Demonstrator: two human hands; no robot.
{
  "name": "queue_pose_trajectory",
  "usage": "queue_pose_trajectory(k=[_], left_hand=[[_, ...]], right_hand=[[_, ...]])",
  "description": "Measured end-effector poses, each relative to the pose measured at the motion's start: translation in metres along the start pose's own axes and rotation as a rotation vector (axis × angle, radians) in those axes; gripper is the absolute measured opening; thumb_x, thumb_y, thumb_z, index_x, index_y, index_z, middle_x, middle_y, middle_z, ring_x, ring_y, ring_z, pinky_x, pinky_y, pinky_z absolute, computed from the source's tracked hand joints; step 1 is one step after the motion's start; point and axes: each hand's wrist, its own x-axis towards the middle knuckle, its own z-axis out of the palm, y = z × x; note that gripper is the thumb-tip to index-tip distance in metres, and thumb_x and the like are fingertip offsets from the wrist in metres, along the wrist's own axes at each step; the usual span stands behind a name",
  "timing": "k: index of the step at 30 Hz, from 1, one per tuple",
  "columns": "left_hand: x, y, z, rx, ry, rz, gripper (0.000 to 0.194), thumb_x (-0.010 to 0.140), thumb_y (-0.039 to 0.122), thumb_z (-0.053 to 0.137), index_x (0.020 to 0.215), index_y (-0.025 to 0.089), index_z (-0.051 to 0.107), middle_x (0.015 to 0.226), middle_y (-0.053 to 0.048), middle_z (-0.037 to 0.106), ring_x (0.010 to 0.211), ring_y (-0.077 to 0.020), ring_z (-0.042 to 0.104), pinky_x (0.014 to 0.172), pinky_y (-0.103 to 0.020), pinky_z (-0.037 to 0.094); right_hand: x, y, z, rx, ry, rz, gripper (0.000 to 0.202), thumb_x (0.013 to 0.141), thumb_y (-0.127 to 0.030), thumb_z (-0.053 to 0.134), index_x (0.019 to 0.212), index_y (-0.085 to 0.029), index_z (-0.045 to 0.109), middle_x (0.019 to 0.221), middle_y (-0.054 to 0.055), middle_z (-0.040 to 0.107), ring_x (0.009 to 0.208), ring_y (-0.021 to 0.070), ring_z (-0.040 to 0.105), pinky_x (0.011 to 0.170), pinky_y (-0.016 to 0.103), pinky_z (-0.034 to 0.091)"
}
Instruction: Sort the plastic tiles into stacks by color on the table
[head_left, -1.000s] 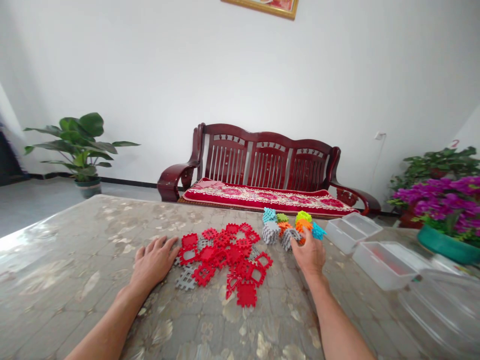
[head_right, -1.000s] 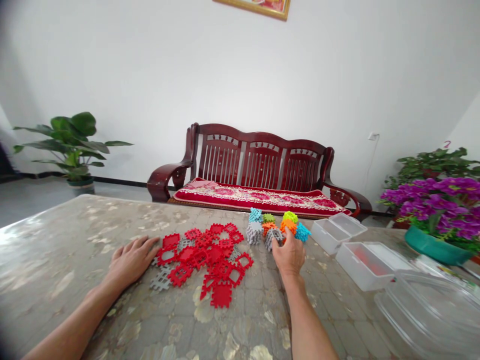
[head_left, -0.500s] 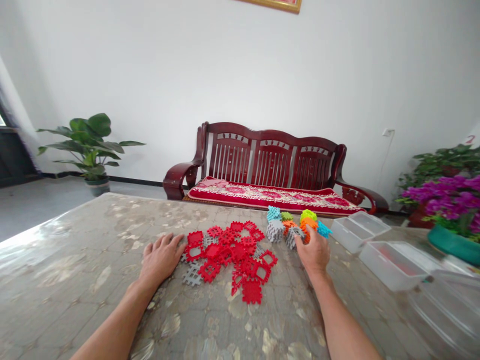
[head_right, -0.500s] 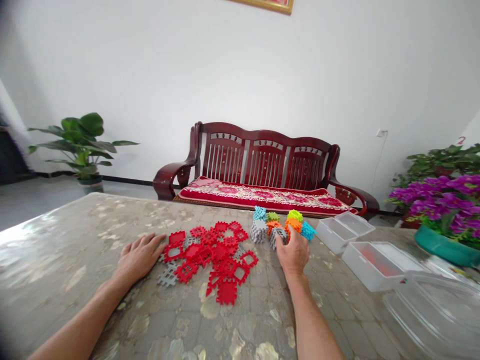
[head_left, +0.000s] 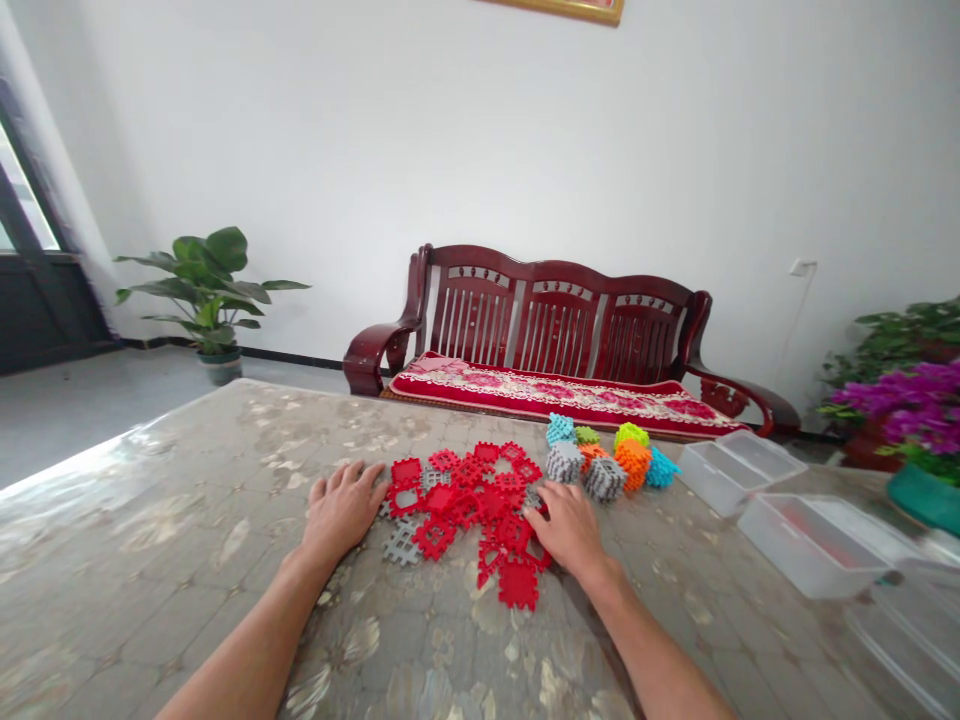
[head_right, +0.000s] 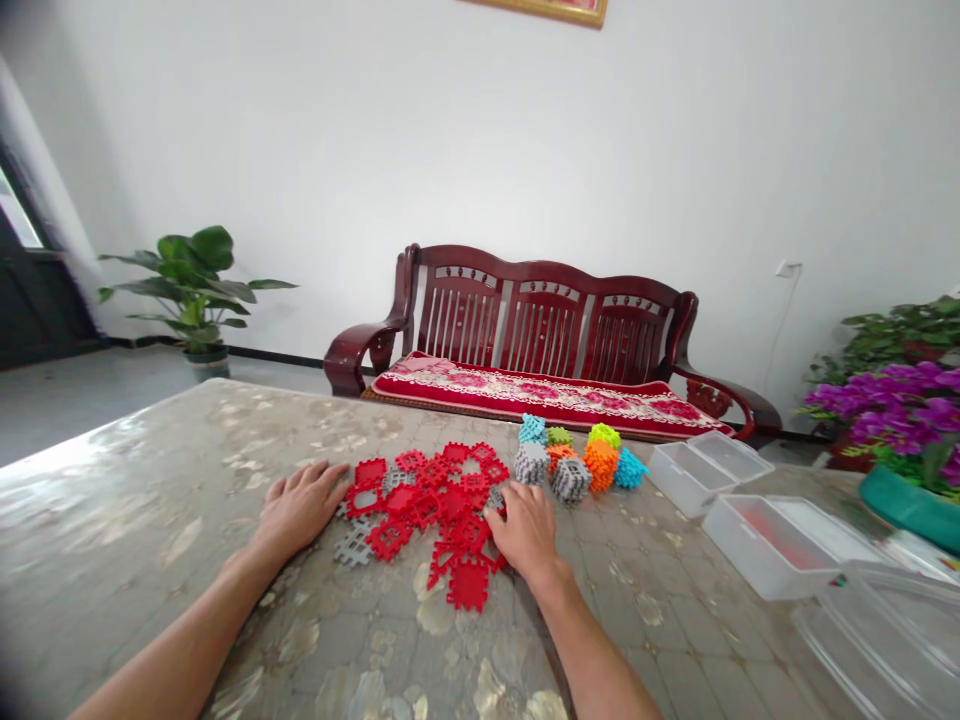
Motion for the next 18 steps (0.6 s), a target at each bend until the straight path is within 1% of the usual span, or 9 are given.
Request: queue_pose_trajectory(k=[4,8,12,15,18], left_hand=[[-0.0006,0.0005,0.0001,-0.015,0.009,-0.006,0.048,0.097,0.043,0.035,0.136,0.029,0.059,0.146,-0.01,0.054,0.138,-0.0285,0.042,0.112,-0.05,0.027],[-0.001,0.001,-0.0005,-0.014,0.013,-0.012,0.048,0.096,0.042,0.036,0.136,0.029,0.059,0.146,-0.01,0.054,0.138,-0.0288,0.042,0.113,-0.051,0.026],[-0.0014,0.0018,-0.0023,-0.001,0.002,-0.01,0.047,0.097,0.043,0.036,0.136,0.029,0.059,0.146,-0.009,0.054,0.138,-0.0288,0.042,0.112,-0.051,0.027],[-0.0013,0.0017,-0.0026,-0.005,0.004,-0.008,0.047,0.097,0.043,0.036,0.136,0.029,0.059,0.146,-0.01,0.054,0.138,-0.0288,0.043,0.112,-0.051,0.028],[-0.0009,0.0012,-0.0023,-0.003,-0.005,-0.003,0.048,0.098,0.043,0.034,0.137,0.028,0.058,0.146,-0.011,0.053,0.138,-0.029,0.042,0.112,-0.051,0.028]], right_hand=[[0.0024,-0.0019,0.0027,0.034,0.025,0.006,0.024,0.081,-0.031,0.067,0.103,-0.024,0.073,0.118,0.008,0.072,0.107,0.0281,0.061,0.093,0.039,0.044],[0.0041,-0.0035,0.0057,0.103,0.061,0.061,0.022,0.078,-0.028,0.067,0.099,-0.024,0.073,0.109,0.007,0.074,0.1,0.0268,0.064,0.088,0.037,0.046],[0.004,-0.0055,0.0045,0.165,0.065,0.129,0.026,0.075,-0.027,0.067,0.1,-0.024,0.072,0.1,0.006,0.075,0.094,0.0259,0.065,0.083,0.036,0.048],[0.0046,-0.0055,0.0029,0.246,0.1,0.167,0.03,0.073,-0.023,0.066,0.102,-0.025,0.071,0.1,0.004,0.075,0.094,0.025,0.066,0.084,0.036,0.049],[0.0062,-0.0017,0.0026,0.347,0.129,0.21,0.032,0.074,-0.02,0.062,0.104,-0.025,0.071,0.097,0.003,0.075,0.095,0.0237,0.067,0.084,0.035,0.05]])
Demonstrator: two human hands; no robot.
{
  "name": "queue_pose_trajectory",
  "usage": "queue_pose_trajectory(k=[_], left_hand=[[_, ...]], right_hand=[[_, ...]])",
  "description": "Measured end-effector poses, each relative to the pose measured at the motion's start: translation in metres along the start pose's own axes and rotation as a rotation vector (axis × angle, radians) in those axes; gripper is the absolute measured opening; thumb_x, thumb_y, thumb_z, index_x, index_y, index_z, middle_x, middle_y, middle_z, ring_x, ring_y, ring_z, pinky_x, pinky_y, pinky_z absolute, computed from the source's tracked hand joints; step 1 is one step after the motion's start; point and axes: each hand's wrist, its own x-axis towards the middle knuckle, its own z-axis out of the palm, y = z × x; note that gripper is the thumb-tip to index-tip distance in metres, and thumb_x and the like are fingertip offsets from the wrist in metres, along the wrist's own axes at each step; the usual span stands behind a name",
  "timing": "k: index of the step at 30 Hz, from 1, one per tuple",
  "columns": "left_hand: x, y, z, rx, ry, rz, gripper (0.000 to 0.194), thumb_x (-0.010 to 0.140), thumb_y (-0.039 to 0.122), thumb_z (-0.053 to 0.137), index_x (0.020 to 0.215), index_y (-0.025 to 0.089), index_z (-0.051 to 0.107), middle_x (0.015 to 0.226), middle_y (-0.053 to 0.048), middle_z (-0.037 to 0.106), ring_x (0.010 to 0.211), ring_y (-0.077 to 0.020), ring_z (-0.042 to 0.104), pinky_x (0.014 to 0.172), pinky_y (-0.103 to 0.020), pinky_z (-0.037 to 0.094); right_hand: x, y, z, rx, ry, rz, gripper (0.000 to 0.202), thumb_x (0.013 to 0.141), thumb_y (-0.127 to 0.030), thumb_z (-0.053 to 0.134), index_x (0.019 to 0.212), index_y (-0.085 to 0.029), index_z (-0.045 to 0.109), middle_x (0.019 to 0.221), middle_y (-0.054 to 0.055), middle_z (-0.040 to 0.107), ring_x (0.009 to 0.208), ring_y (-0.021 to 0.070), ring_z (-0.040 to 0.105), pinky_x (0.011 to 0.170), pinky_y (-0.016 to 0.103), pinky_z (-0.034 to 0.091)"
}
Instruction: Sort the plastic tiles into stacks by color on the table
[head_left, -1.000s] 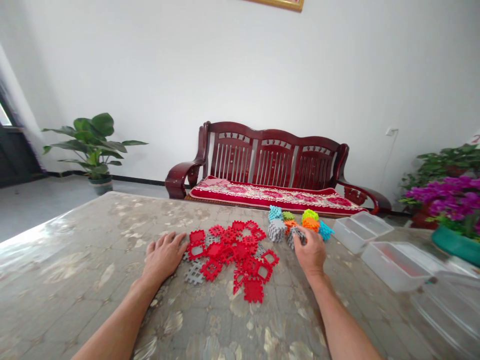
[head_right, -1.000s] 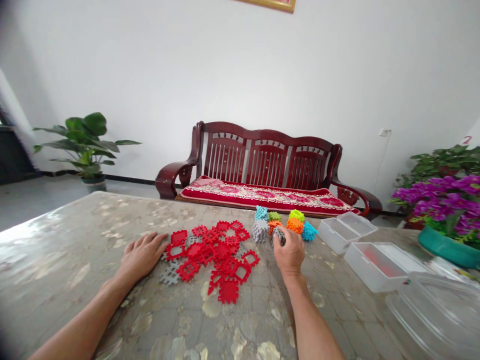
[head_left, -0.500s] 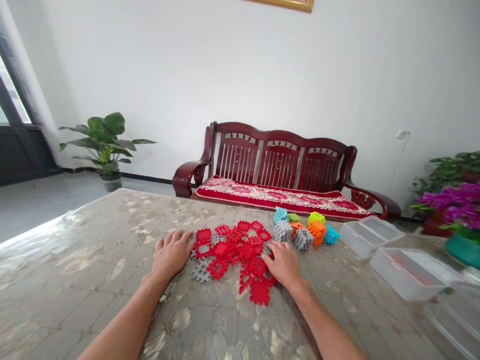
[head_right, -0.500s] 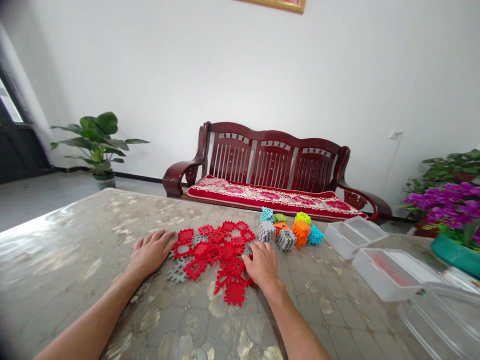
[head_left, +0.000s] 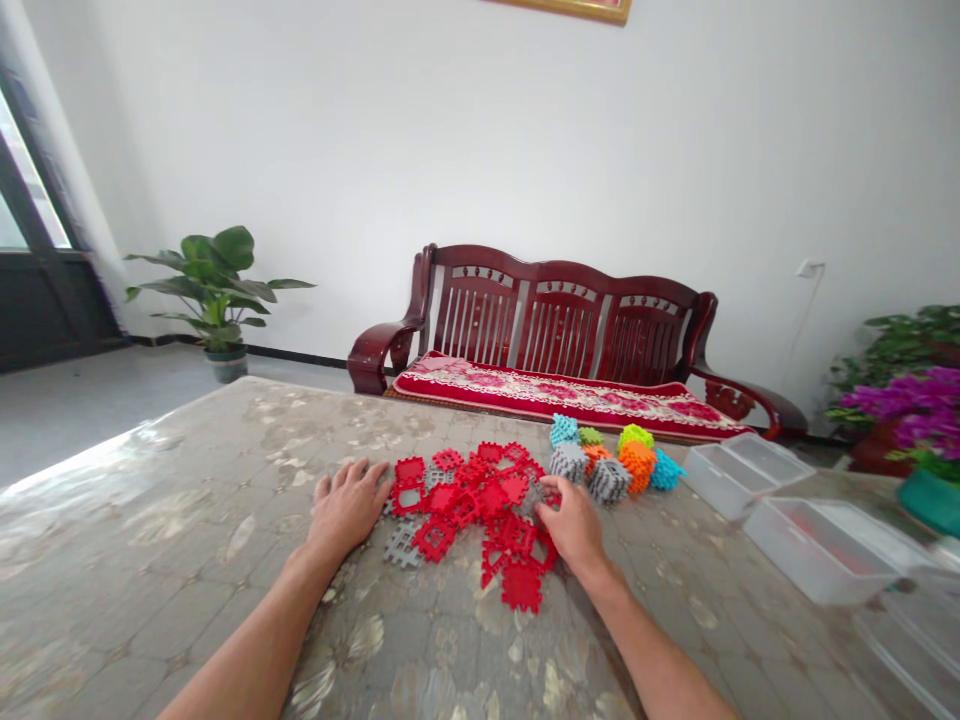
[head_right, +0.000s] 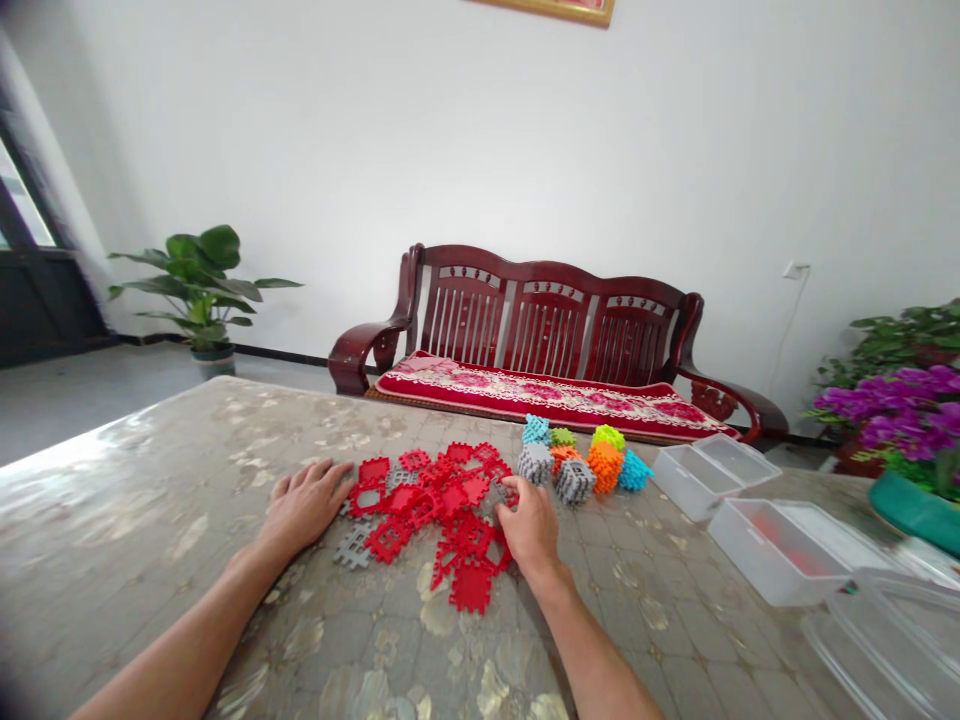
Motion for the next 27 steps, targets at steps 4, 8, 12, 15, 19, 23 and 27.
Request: queue_pose_trajectory(k=[4,8,12,15,19,23,27], left_hand=[[0.0,0.0,-0.001,0.007,-0.008,0.003,0.049,0.098,0.043,0.034,0.138,0.028,0.057,0.146,-0.01,0.053,0.139,-0.0287,0.041,0.113,-0.05,0.027],[-0.001,0.001,-0.002,0.012,-0.01,0.004,0.049,0.098,0.042,0.033,0.138,0.028,0.058,0.147,-0.01,0.053,0.138,-0.0288,0.042,0.113,-0.05,0.027],[-0.001,0.0,-0.001,0.005,0.003,0.003,0.049,0.097,0.042,0.033,0.137,0.028,0.059,0.146,-0.011,0.053,0.138,-0.0286,0.042,0.113,-0.051,0.026],[0.0,-0.001,0.001,0.004,0.005,0.004,0.049,0.097,0.042,0.033,0.137,0.028,0.059,0.146,-0.01,0.053,0.138,-0.0283,0.042,0.113,-0.05,0.027],[0.0,-0.001,0.001,0.011,0.002,0.001,0.049,0.097,0.043,0.033,0.137,0.029,0.059,0.146,-0.009,0.054,0.139,-0.0292,0.041,0.113,-0.051,0.027],[0.0,0.0,0.0,0.007,0.0,0.005,0.049,0.097,0.042,0.033,0.136,0.029,0.059,0.146,-0.01,0.054,0.139,-0.029,0.042,0.112,-0.051,0.028],[0.0,0.0,0.0,-0.006,0.009,-0.004,0.048,0.097,0.043,0.034,0.136,0.03,0.059,0.146,-0.009,0.054,0.138,-0.0289,0.042,0.112,-0.05,0.028]], right_hand=[[0.004,0.007,-0.002,0.129,0.046,-0.009,0.027,0.077,-0.022,0.057,0.1,-0.025,0.071,0.095,0.002,0.074,0.091,0.0219,0.067,0.085,0.035,0.05],[0.005,0.01,-0.006,0.219,0.137,-0.079,0.017,0.08,-0.027,0.054,0.087,-0.022,0.069,0.09,0.005,0.072,0.089,0.0215,0.065,0.085,0.034,0.05],[0.002,0.007,-0.008,0.243,0.181,-0.145,0.013,0.081,-0.026,0.053,0.08,-0.023,0.066,0.085,0.005,0.071,0.085,0.021,0.064,0.082,0.033,0.05],[-0.002,0.004,-0.007,0.255,0.097,-0.231,0.017,0.081,-0.02,0.049,0.081,-0.024,0.065,0.088,0.004,0.072,0.087,0.0203,0.065,0.084,0.032,0.05],[-0.005,0.003,-0.002,0.217,0.011,-0.268,0.022,0.08,-0.016,0.045,0.084,-0.024,0.065,0.09,0.003,0.072,0.086,0.0187,0.066,0.083,0.03,0.049],[-0.005,0.005,0.0,0.114,0.002,-0.212,0.022,0.082,-0.017,0.045,0.088,-0.025,0.064,0.092,0.001,0.072,0.084,0.0183,0.067,0.077,0.028,0.047],[-0.004,0.007,-0.001,-0.088,-0.002,-0.114,0.017,0.088,-0.023,0.049,0.094,-0.027,0.065,0.084,0.0,0.073,0.074,0.019,0.066,0.065,0.027,0.041]])
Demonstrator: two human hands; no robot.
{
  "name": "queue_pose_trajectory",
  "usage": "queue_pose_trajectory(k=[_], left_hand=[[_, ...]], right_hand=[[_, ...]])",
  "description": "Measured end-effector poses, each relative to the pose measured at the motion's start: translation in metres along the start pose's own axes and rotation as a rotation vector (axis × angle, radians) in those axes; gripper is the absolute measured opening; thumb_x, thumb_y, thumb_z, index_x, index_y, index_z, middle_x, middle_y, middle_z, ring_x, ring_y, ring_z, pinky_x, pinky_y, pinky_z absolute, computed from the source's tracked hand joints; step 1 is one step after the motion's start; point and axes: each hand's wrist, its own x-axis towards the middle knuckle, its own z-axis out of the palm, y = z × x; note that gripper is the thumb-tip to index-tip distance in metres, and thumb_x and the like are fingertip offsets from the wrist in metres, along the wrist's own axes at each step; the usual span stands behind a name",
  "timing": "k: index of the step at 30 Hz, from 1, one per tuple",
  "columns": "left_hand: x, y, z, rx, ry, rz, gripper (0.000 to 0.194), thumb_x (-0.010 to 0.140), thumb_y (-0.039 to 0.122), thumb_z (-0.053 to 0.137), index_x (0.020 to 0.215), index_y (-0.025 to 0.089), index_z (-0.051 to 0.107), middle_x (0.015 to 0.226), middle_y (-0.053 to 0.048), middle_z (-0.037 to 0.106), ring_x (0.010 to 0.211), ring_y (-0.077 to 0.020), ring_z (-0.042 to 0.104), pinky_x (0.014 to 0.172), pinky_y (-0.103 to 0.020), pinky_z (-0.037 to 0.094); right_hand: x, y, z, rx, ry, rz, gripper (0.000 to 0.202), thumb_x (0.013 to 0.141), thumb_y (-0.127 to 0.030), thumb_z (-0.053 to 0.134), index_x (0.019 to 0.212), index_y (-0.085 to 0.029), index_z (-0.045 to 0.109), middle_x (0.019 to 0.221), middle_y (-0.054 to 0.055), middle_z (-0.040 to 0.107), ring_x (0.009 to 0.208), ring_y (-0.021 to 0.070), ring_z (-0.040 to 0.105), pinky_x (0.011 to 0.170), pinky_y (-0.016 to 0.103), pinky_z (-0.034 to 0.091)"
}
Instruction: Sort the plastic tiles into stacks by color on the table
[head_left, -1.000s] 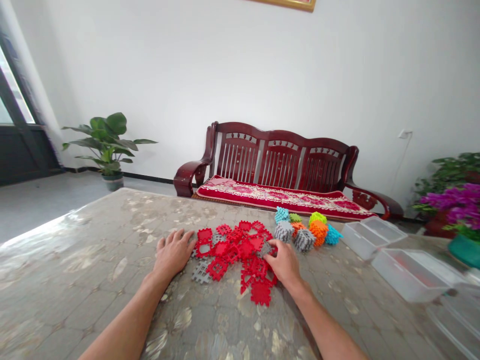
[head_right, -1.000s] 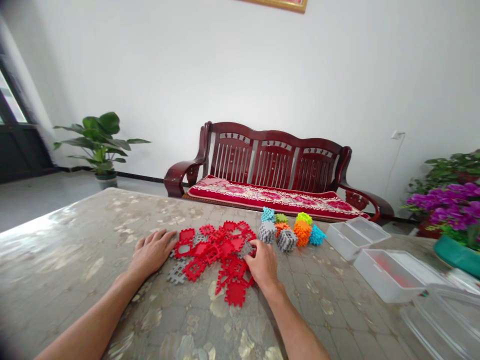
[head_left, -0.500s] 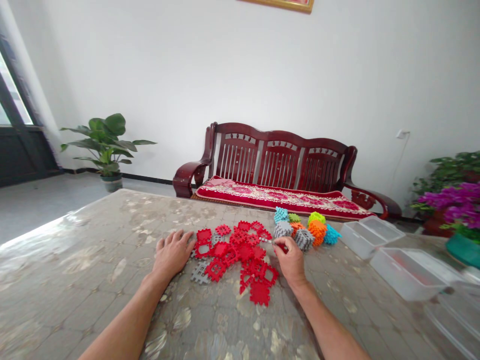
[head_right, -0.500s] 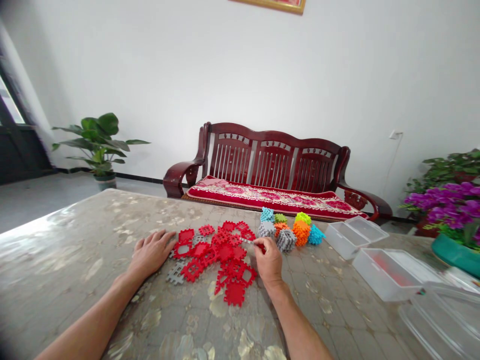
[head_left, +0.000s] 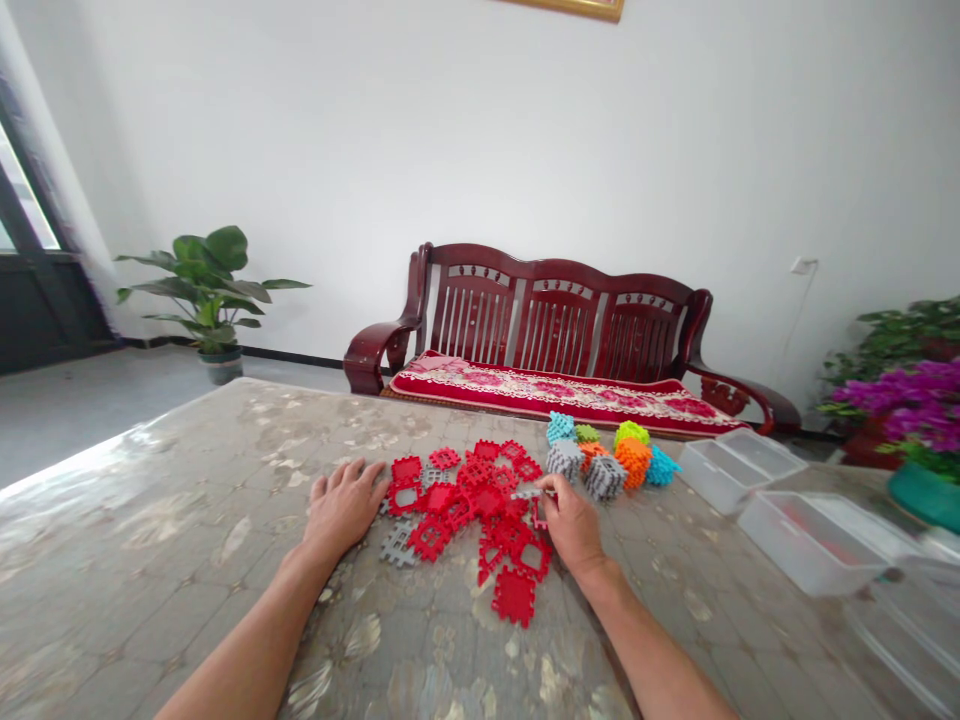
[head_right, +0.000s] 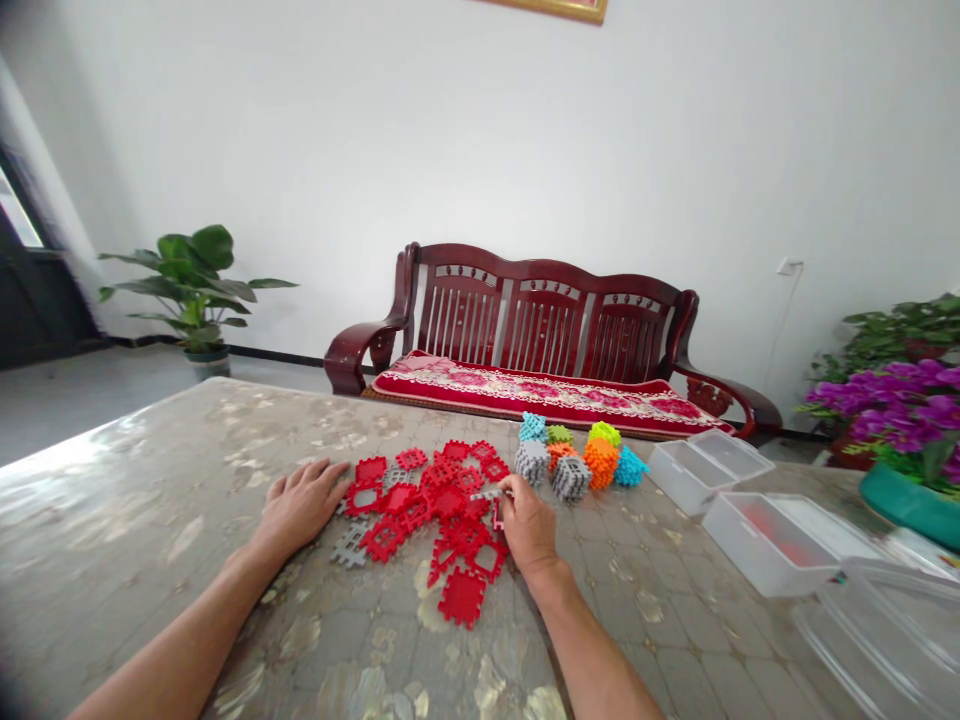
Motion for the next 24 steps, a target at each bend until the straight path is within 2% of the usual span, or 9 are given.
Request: queue_pose_trajectory(k=[3,9,13,16,19,24], left_hand=[[0.0,0.0002,0.0001,-0.003,0.003,-0.004,0.048,0.096,0.043,0.035,0.135,0.03,0.06,0.146,-0.01,0.054,0.138,-0.0288,0.042,0.112,-0.051,0.028],[-0.0004,0.0005,-0.0007,0.002,0.005,0.006,0.048,0.097,0.042,0.035,0.136,0.028,0.059,0.146,-0.011,0.054,0.138,-0.0301,0.043,0.112,-0.052,0.029],[-0.0009,0.0006,-0.0012,0.008,0.006,0.009,0.048,0.097,0.041,0.035,0.136,0.028,0.059,0.146,-0.01,0.054,0.138,-0.0302,0.043,0.112,-0.053,0.029],[-0.0012,0.0009,-0.0016,0.006,0.009,0.008,0.048,0.097,0.041,0.035,0.136,0.028,0.059,0.145,-0.011,0.054,0.138,-0.0302,0.043,0.113,-0.053,0.028],[-0.0012,0.0013,-0.0023,0.014,-0.001,0.007,0.048,0.097,0.042,0.035,0.136,0.028,0.059,0.146,-0.01,0.054,0.139,-0.0302,0.042,0.113,-0.052,0.028],[-0.0005,0.001,-0.0021,0.023,-0.008,0.007,0.048,0.098,0.042,0.034,0.137,0.028,0.058,0.146,-0.01,0.054,0.139,-0.0299,0.042,0.113,-0.053,0.028]], right_hand=[[0.002,0.0009,-0.002,-0.13,-0.003,-0.001,0.013,0.091,-0.026,0.052,0.096,-0.026,0.064,0.077,0.001,0.071,0.07,0.0195,0.064,0.064,0.028,0.038],[0.0036,0.0012,-0.0054,-0.108,0.077,-0.13,0.011,0.087,-0.016,0.054,0.091,-0.023,0.062,0.091,0.004,0.071,0.09,0.0207,0.063,0.084,0.032,0.041],[0.0003,0.0035,-0.0018,-0.011,-0.029,-0.157,0.033,0.076,-0.001,0.047,0.095,-0.024,0.062,0.097,0.003,0.072,0.095,0.0196,0.064,0.088,0.031,0.045],[-0.001,0.0067,0.0,0.102,-0.055,-0.114,0.049,0.065,0.003,0.04,0.1,-0.024,0.061,0.103,0.003,0.072,0.101,0.0189,0.065,0.094,0.032,0.046],[-0.0011,0.009,-0.0016,0.251,-0.082,-0.093,0.052,0.062,-0.001,0.042,0.105,-0.023,0.06,0.109,0.003,0.071,0.106,0.0192,0.065,0.099,0.035,0.046],[-0.0021,0.0076,-0.0063,0.312,-0.184,-0.136,0.052,0.069,-0.017,0.062,0.12,-0.022,0.059,0.123,0.008,0.067,0.115,0.0242,0.062,0.105,0.042,0.043]])
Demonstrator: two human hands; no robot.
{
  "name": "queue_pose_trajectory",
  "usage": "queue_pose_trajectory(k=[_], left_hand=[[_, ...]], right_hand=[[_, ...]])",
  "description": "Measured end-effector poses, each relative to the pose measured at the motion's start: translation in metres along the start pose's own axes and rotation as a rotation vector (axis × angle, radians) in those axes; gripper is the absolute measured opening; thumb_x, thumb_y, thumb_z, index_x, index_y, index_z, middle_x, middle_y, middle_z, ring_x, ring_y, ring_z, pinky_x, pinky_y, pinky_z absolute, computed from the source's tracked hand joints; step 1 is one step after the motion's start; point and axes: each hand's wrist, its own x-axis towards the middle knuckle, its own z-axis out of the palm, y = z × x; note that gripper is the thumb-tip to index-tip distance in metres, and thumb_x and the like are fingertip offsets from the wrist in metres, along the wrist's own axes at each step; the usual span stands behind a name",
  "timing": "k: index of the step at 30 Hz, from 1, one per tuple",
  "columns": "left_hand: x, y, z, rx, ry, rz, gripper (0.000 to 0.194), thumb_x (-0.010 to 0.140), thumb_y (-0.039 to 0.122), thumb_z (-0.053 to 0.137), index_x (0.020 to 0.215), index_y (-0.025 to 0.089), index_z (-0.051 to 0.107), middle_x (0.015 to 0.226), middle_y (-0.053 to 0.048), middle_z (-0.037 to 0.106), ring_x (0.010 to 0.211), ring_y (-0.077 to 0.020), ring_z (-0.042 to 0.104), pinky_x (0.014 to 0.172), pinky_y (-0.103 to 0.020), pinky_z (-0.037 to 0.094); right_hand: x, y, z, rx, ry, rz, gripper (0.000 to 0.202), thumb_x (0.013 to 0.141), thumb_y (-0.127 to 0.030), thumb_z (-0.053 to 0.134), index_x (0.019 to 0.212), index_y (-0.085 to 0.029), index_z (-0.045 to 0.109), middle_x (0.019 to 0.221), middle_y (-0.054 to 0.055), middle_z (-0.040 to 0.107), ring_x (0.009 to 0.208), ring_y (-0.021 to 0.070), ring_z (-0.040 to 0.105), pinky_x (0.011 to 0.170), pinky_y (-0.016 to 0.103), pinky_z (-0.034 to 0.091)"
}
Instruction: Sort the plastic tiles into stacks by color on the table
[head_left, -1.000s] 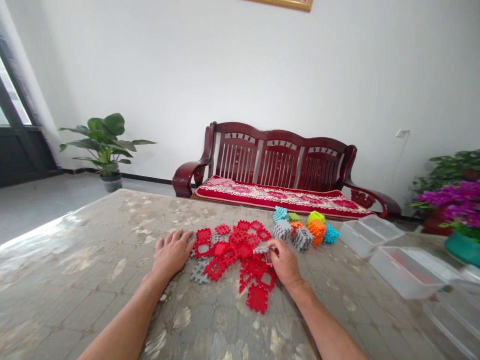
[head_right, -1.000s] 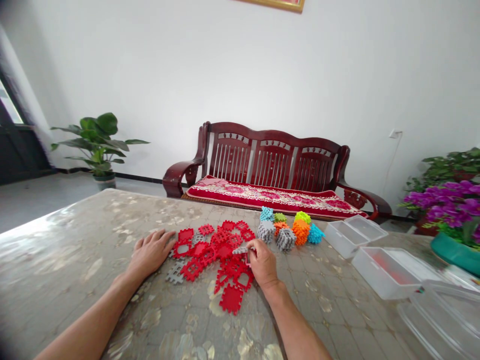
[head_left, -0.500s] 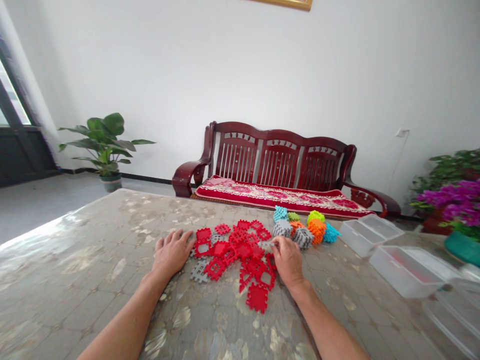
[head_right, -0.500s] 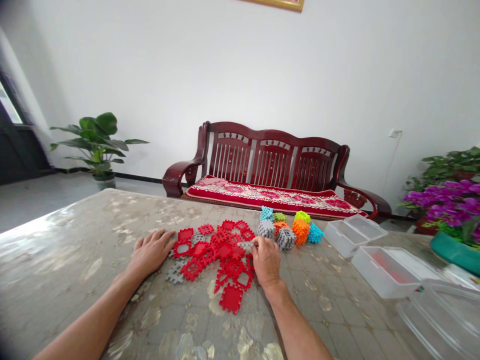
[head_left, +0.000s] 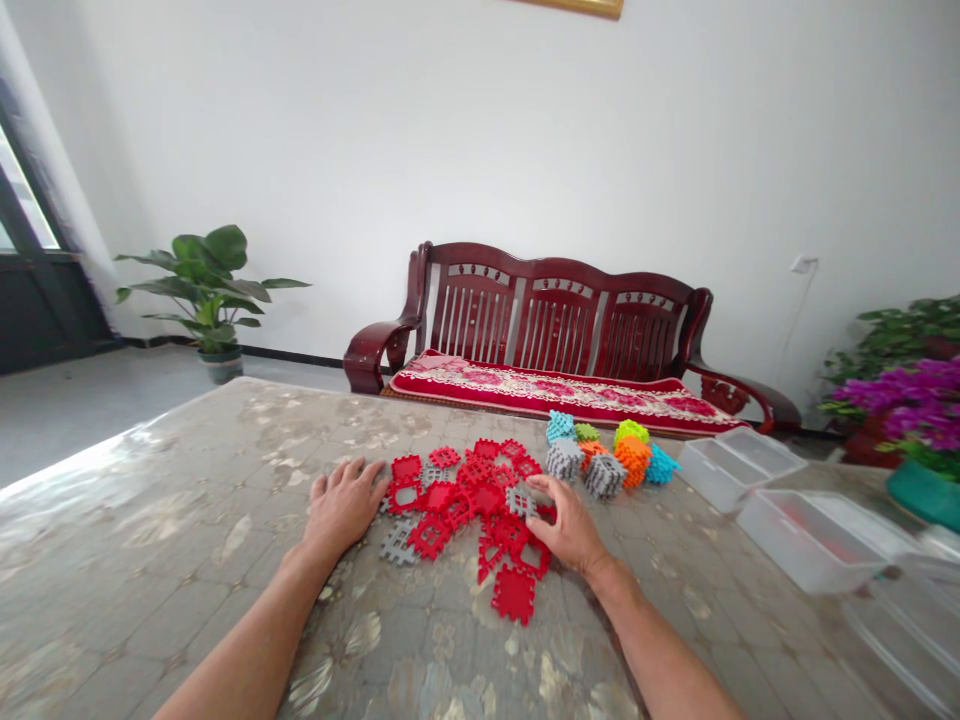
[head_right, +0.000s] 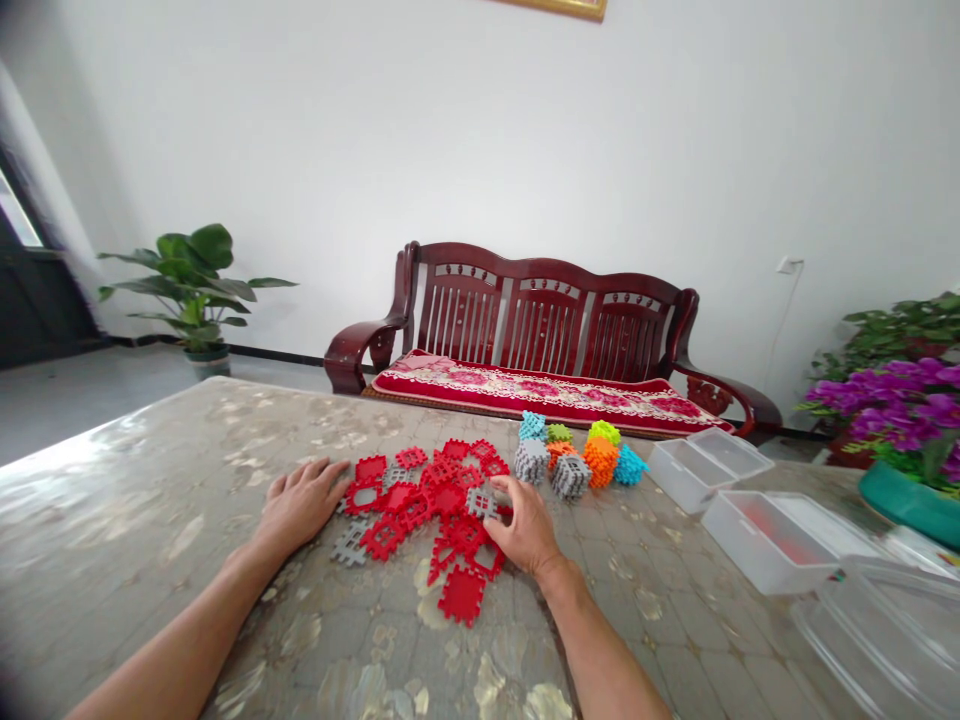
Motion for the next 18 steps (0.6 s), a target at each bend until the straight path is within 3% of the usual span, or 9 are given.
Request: queue_pose_trajectory(k=[6,13,18], left_hand=[[0.0006,-0.0009,0.0016,0.014,0.004,0.004,0.048,0.098,0.041,0.035,0.137,0.028,0.058,0.146,-0.01,0.054,0.138,-0.03,0.043,0.112,-0.052,0.03],[0.0008,-0.0006,0.0019,0.018,0.007,-0.003,0.048,0.098,0.042,0.034,0.137,0.029,0.058,0.147,-0.01,0.054,0.139,-0.0305,0.043,0.112,-0.053,0.03],[0.0009,-0.0013,0.003,0.016,0.007,0.001,0.048,0.098,0.042,0.034,0.137,0.029,0.058,0.147,-0.009,0.054,0.139,-0.0303,0.042,0.112,-0.053,0.03]], right_hand=[[0.0012,-0.0011,0.0023,-0.028,-0.041,0.05,0.064,0.072,-0.025,0.071,0.132,-0.021,0.053,0.121,0.008,0.07,0.114,0.0256,0.062,0.106,0.047,0.041],[0.0012,-0.0033,0.0023,-0.065,0.108,-0.043,0.06,0.068,-0.018,0.07,0.127,-0.023,0.06,0.124,0.008,0.067,0.114,0.0263,0.061,0.104,0.045,0.045],[0.0013,-0.0034,0.0037,0.02,0.127,-0.041,0.059,0.07,-0.017,0.067,0.128,-0.023,0.06,0.123,0.008,0.068,0.11,0.0249,0.063,0.102,0.044,0.047]])
